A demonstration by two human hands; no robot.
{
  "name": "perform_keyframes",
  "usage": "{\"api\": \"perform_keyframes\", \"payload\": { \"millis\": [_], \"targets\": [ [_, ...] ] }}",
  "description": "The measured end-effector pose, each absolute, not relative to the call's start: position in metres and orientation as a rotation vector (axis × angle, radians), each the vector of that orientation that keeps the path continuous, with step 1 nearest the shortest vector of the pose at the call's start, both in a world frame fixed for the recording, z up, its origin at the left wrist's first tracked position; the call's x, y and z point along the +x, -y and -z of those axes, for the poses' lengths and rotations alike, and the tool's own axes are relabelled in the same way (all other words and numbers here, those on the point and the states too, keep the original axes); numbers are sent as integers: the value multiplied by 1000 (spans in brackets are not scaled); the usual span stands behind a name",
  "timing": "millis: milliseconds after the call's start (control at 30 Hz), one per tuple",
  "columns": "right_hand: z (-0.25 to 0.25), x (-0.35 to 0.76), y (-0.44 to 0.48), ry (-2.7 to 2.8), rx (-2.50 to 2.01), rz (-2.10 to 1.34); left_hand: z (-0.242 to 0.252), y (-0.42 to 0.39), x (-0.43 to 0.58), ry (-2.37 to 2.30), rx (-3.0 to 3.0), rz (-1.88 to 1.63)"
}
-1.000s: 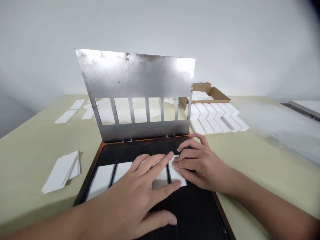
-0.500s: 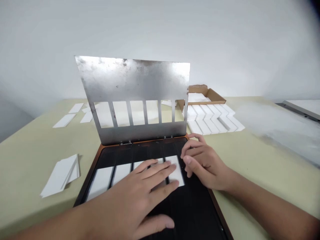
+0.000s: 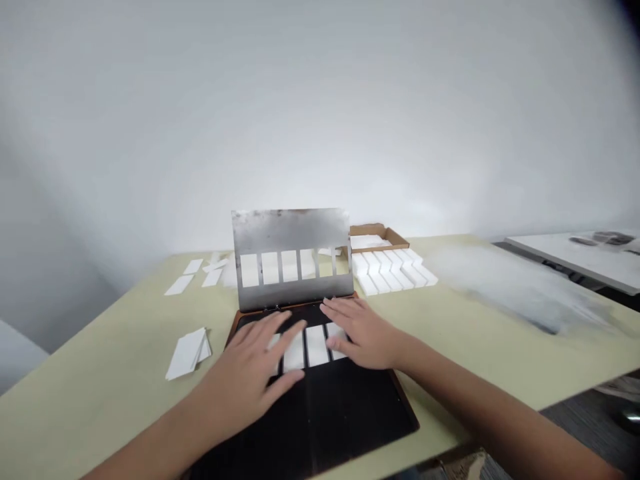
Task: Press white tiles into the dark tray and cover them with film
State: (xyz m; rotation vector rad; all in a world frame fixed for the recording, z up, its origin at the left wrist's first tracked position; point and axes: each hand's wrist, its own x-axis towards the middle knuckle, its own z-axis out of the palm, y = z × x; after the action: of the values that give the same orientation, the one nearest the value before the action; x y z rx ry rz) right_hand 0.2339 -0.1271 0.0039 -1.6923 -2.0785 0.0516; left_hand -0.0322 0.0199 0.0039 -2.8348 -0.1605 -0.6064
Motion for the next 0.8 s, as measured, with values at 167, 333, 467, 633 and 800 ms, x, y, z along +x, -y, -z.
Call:
{"api": "perform_keyframes", "payload": {
  "millis": [167, 333, 467, 633, 800],
  "targets": [
    [2, 198, 172, 2168, -1827, -250, 7, -12, -107, 303, -2734, 582],
    [14, 170, 228, 2206, -1858, -295, 29, 54, -144, 354, -2710, 572],
    [44, 154, 262, 2218, -1843, -6, 47, 81, -157, 428, -2714, 643],
    [38, 154, 253, 2160, -1829, 170, 26, 53, -130, 477, -2834, 600],
    [-1, 165, 165, 2083, -1897, 121, -9, -5, -59, 482, -2977, 444]
  ]
}}
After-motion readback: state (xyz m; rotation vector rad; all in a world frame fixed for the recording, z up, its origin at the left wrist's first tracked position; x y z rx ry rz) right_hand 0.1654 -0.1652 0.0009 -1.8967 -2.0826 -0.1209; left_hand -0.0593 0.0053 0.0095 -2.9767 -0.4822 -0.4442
